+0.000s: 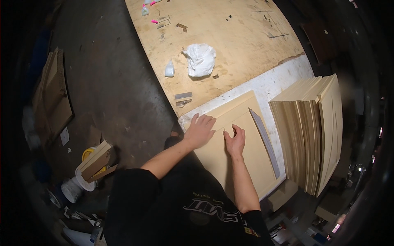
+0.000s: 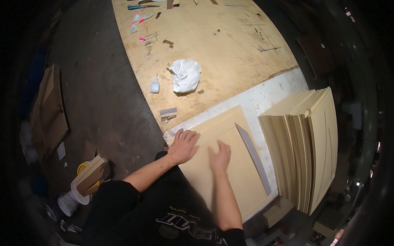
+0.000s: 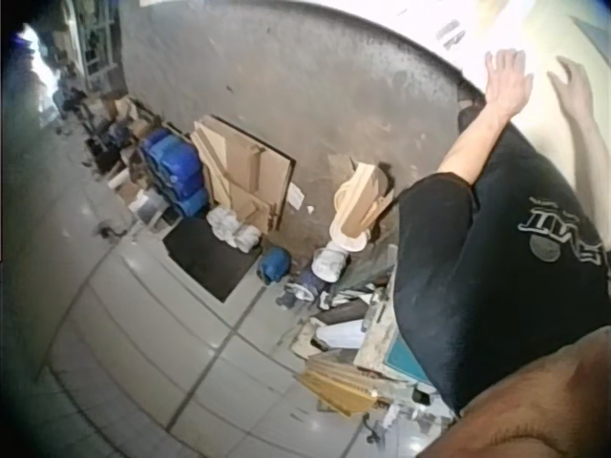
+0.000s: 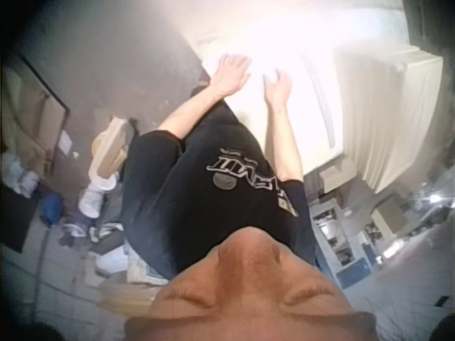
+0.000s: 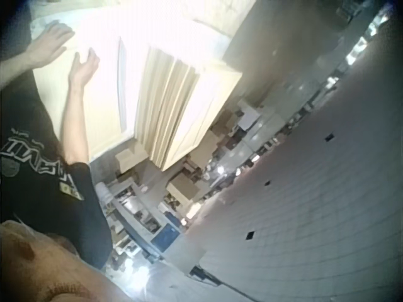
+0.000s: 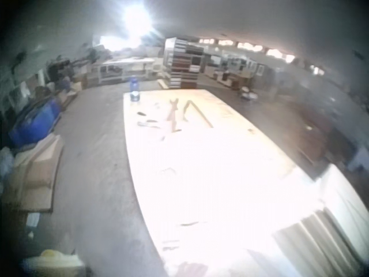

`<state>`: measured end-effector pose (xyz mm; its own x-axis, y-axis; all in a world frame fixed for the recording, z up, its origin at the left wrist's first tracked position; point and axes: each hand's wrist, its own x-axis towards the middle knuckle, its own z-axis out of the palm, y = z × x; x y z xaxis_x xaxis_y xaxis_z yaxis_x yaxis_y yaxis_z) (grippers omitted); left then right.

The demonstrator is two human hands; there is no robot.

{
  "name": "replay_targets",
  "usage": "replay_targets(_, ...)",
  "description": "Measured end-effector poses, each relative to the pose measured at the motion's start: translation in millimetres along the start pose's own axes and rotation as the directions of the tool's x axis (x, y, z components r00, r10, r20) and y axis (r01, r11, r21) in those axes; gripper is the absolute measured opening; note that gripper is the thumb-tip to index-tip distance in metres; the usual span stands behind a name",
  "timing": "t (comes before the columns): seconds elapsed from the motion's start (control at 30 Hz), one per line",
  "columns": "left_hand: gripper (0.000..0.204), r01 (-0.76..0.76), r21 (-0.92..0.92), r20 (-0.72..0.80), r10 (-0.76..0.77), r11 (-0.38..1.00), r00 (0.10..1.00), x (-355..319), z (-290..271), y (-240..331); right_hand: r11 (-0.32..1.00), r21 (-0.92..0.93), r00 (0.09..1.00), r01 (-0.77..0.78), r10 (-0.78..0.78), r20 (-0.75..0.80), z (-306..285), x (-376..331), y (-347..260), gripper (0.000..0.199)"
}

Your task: The person uses a square tool to align decorative slats on a cabinet door panel, applies adhesive with a small bottle, and wipes away excess with a cloth before stacking the finished panel on a pile.

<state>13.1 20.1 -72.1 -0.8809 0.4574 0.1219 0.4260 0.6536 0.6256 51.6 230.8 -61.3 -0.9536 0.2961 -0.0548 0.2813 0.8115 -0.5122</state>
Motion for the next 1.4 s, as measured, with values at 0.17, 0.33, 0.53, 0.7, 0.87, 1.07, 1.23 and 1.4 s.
replay_targets(0.17,0.054,0.032,0.033,0.013,-0.032,0.999,0.999,-3.2,4.7,-6.0,0.960,0.157,0.967,-0.231,0.209,0.142,-10.0,9.1,-9.1,0.045)
replay_targets(0.33,0.056,0.039,-0.024,0.019,-0.038,0.999,0.999,-2.1,4.4,-8.3,0.943,0.151,0.932,-0.297,0.251,0.260,-20.2,38.5,6.7,0.038)
replay_targets(0.53,0.052,0.077,-0.032,-0.005,-0.077,0.997,0.997,-4.0,4.3,-11.2,0.907,0.071,0.783,-0.415,0.316,0.535,-31.2,66.5,-4.3,0.035)
replay_targets(0.7,0.038,0.099,0.005,-0.182,-0.096,0.995,0.979,-8.4,14.5,-12.8,0.962,-0.076,0.767,-0.261,0.254,0.589,-33.4,80.2,1.3,0.033)
replay_targets(0.87,0.020,0.086,0.068,-0.263,-0.066,0.994,0.963,-7.6,27.1,-14.5,0.979,-0.119,0.741,-0.166,0.203,0.641,-40.4,94.3,-0.1,0.035)
replay_targets(1.07,0.016,0.067,0.030,-0.303,-0.055,0.997,0.951,-10.8,38.4,-19.0,0.979,-0.106,0.732,-0.173,0.200,0.651,-36.3,91.4,-7.3,0.033)
replay_targets(1.23,0.016,0.100,0.027,-0.287,-0.088,0.995,0.954,-15.7,36.3,-18.9,0.952,-0.221,0.717,-0.213,0.306,0.627,-35.0,88.9,-30.6,0.032)
replay_targets(1.4,0.017,0.091,0.027,-0.261,-0.081,0.996,0.962,-13.5,33.8,-14.6,0.922,-0.301,0.687,-0.244,0.383,0.617,-40.9,92.0,-28.0,0.037)
